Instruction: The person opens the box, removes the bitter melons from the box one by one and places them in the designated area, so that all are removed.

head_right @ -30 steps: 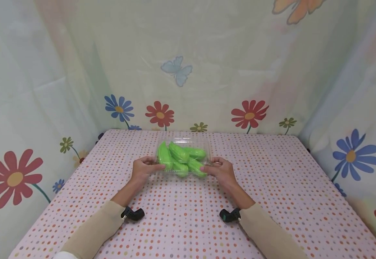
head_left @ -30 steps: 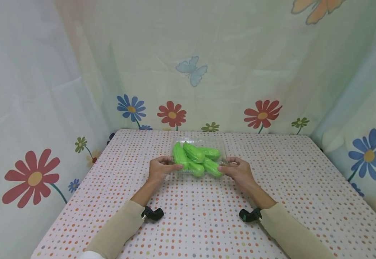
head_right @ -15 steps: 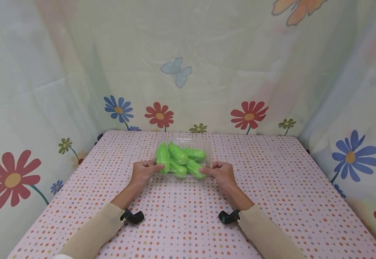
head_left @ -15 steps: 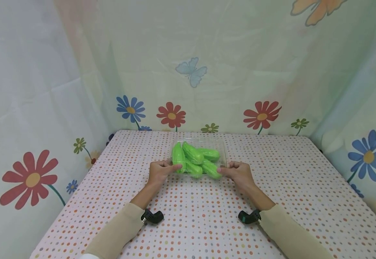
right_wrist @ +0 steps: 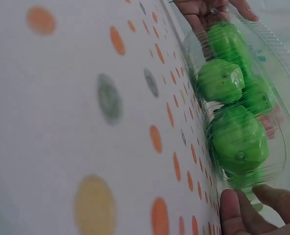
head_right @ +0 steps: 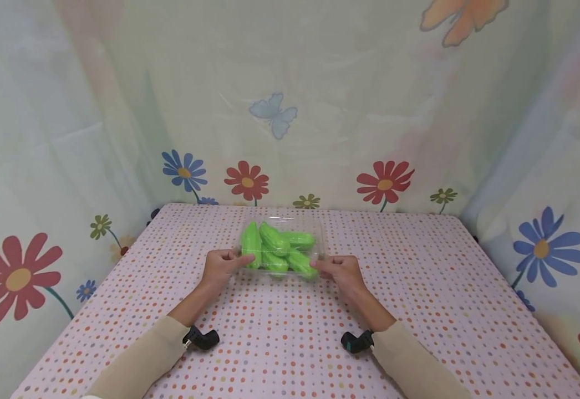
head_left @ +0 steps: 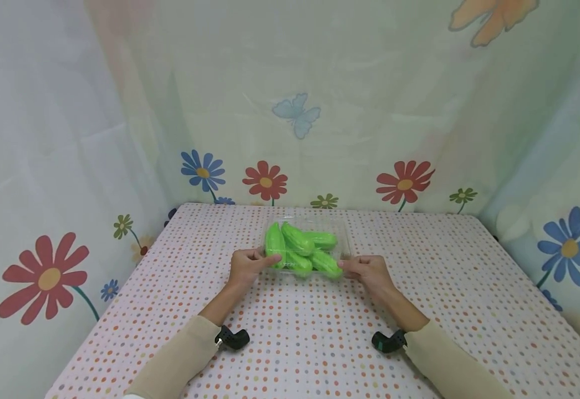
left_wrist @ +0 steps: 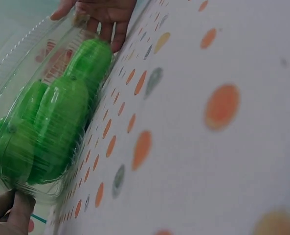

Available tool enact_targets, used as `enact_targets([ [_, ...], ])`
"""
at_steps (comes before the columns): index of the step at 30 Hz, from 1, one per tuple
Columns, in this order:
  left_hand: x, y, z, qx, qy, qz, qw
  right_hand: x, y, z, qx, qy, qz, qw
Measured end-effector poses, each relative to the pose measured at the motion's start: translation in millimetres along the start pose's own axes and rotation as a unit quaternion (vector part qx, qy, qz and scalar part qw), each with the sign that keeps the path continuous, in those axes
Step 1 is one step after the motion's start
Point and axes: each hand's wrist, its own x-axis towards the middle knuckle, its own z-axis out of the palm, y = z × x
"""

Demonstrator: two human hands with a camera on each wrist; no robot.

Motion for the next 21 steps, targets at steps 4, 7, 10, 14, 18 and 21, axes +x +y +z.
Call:
enact_targets([
  [4, -0.9, 1.5, -3.5, 0.025, -0.014, 0.007, 0.9996, -1.9, -5, -3, -0.041, -0.019, -0.007, 0.999],
  [7, -1.6, 5.8, -7.4, 0.038, -0.029, 0.0, 0.9989, -3.3, -13, -4, -0.096, -0.03, -0.011, 0.9949],
  [10, -1.1, 10.4, -11.9, 0.045, -0.052, -0.009, 0.9976, -5.9, -21, -3, -0.156, -0.025, -0.015, 0.9873],
  [14, 1.5, 13.6, -20.7, 0.052, -0.083, -0.011, 0.9952, -8.1, -31, 1, -0.207, -0.01, -0.007, 0.9782],
  [18, 3.1, 14.4, -31.1, 0.017, -0.118, -0.02, 0.9927, -8.9, -37, 4, -0.255, 0.003, 0.004, 0.967],
  [21, 5.0, 13.7, -37.1, -0.038, -0.131, -0.036, 0.99, -9.2, -41, 4, -0.272, 0.008, 0.004, 0.9623],
])
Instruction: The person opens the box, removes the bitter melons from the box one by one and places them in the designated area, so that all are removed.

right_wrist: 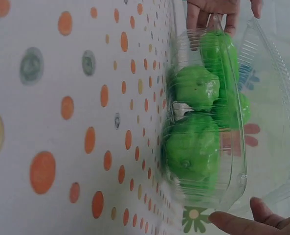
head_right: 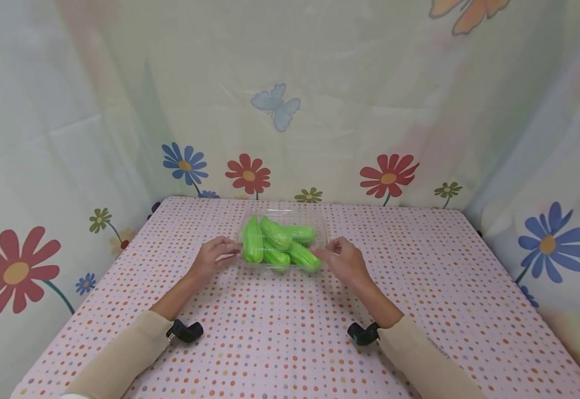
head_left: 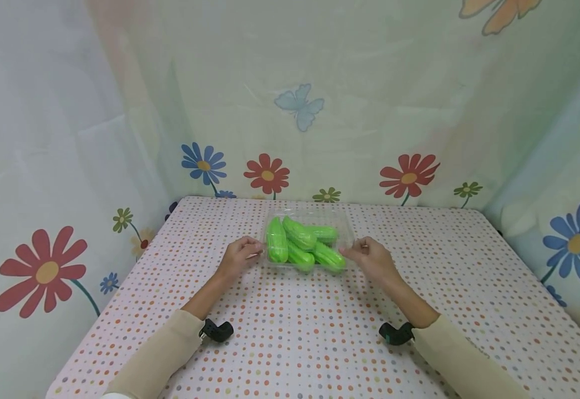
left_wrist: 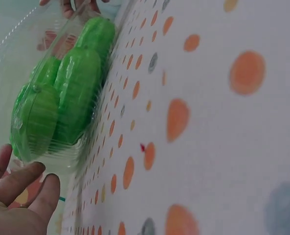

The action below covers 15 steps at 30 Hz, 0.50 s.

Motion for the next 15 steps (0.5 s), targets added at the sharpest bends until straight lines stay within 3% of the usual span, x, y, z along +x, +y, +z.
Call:
enact_targets([
  [5, 11.2, -0.5, -4.9, -0.066, 0.051, -0.035, 0.9959, 2.5, -6, -2, 0.015, 0.025, -0.034, 0.999],
  [10, 31.4, -3.1, -0.3, -0.057, 0.087, -0.08, 0.9914, 7.7, -9, -3, 0.025, 0.068, -0.093, 0.9931],
  [15, 45.1, -7.1, 8.2, -0.027, 0.096, -0.081, 0.9917, 16.5, -14, 0, 0.054, 0.097, -0.133, 0.9848],
])
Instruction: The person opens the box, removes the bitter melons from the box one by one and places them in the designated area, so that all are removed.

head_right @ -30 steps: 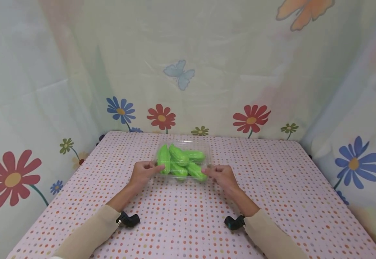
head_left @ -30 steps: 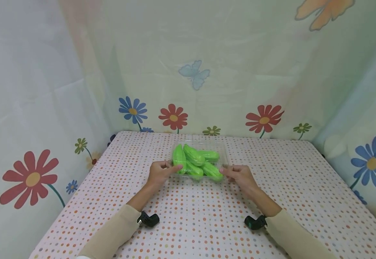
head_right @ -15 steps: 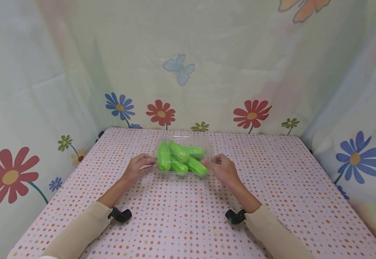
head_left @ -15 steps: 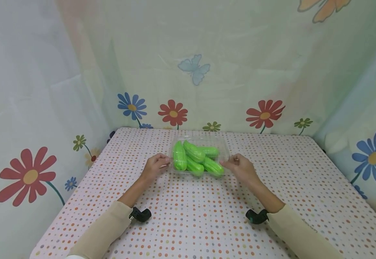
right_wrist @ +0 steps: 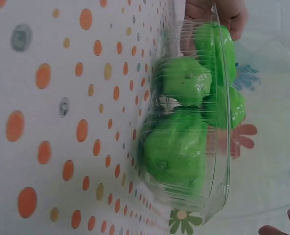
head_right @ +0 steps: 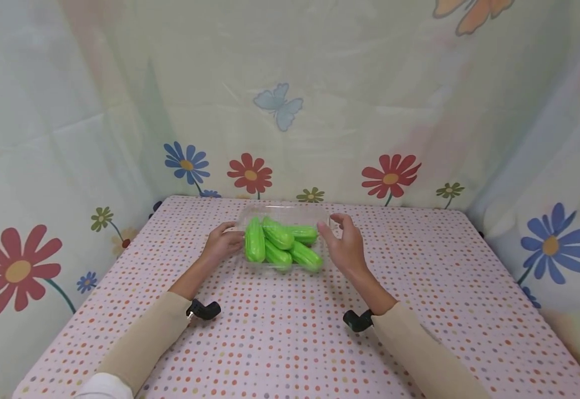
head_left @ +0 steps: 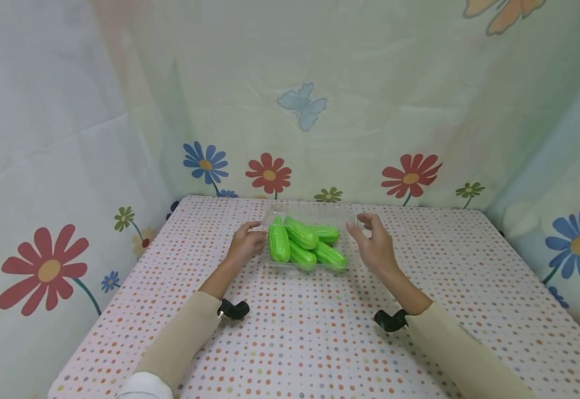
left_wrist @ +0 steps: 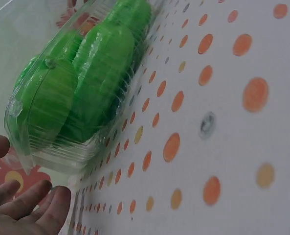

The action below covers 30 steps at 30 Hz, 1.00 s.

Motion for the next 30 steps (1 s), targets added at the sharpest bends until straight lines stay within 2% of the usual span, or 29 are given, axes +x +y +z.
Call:
enact_targets([
  [4, 5.0, 1.3, 5.9, 0.003, 0.005, -0.003, 1.0, 9.8, -3, 3, 0.031, 0.023, -0.016, 0.9991],
  [10, 4.6, 1.7, 6.9, -0.004, 0.003, -0.019, 0.9998, 17.0, -4, 8, 0.052, 0.033, -0.02, 0.9979],
  [14, 2.1, 1.7, 8.0, 0.005, -0.004, -0.005, 1.0, 20.2, -3, 8, 0.06, 0.048, -0.017, 0.9969],
  [19, -1.9, 1.5, 10.0, 0.043, -0.012, 0.018, 0.9988, 23.8, -2, 8, 0.088, 0.053, -0.006, 0.9947],
  [30, 3.9, -1.9, 6.2, 0.066, -0.004, 0.027, 0.9974, 35.0, -5, 10, 0.118, 0.068, 0.014, 0.9906],
])
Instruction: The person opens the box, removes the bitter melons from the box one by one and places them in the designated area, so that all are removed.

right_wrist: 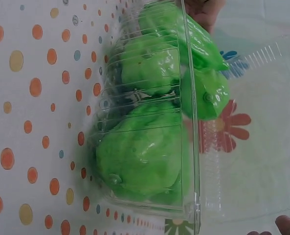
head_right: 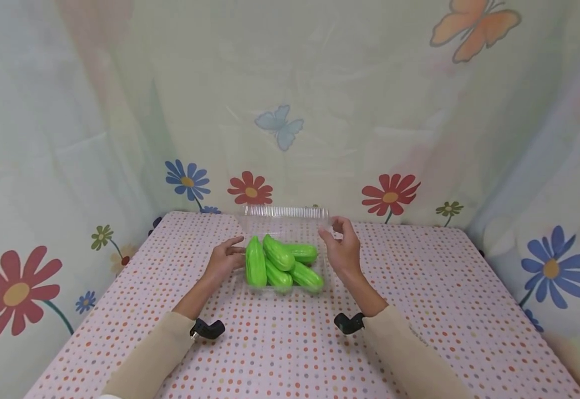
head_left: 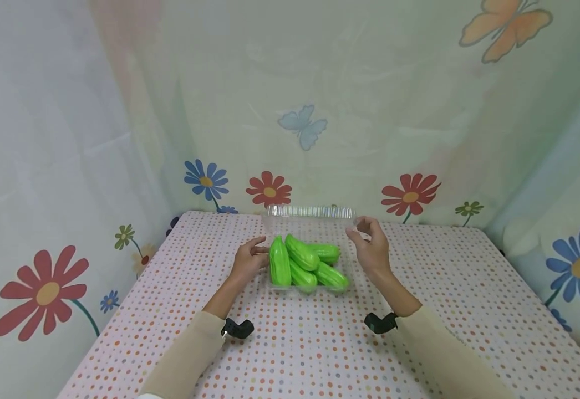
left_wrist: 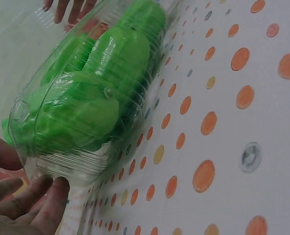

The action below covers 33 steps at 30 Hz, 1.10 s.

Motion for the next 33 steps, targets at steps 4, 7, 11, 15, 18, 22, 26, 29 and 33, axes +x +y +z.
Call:
enact_targets([
  [4, -1.0, -0.2, -2.1, 0.005, 0.004, 0.006, 1.0, 2.2, 1, 2, 0.022, 0.002, 0.008, 0.9997],
  [7, -2.8, 0.0, -2.9, 0.009, 0.004, 0.01, 0.9999, 3.8, 3, 3, 0.032, -0.002, 0.016, 0.9993],
  [11, -5.4, -0.2, -0.6, 0.003, -0.002, 0.001, 1.0, 4.0, 5, 2, 0.019, 0.0, 0.033, 0.9993],
  [15, -7.0, 2.1, 2.0, -0.007, 0.003, 0.001, 1.0, 4.4, 5, 0, 0.011, -0.003, 0.038, 0.9992],
  [18, -8.8, 2.2, 3.1, -0.008, 0.006, -0.007, 0.9999, 4.0, 4, 0, 0.002, -0.011, 0.05, 0.9987],
  [22, -10.0, -0.7, 6.1, 0.004, 0.009, -0.015, 0.9998, 4.8, 8, 0, -0.013, -0.02, 0.06, 0.9979],
  [26, -10.9, -1.1, 7.8, 0.015, 0.007, -0.02, 0.9997, 6.4, 13, -1, -0.024, -0.029, 0.065, 0.9972],
  [29, -10.6, 0.4, 7.9, 0.025, 0.003, -0.015, 0.9996, 7.1, 16, -1, -0.027, -0.037, 0.075, 0.9961],
  [33, -8.5, 0.8, 8.4, 0.059, 0.003, 0.001, 0.9983, 5.9, 20, -2, -0.031, -0.052, 0.088, 0.9943],
])
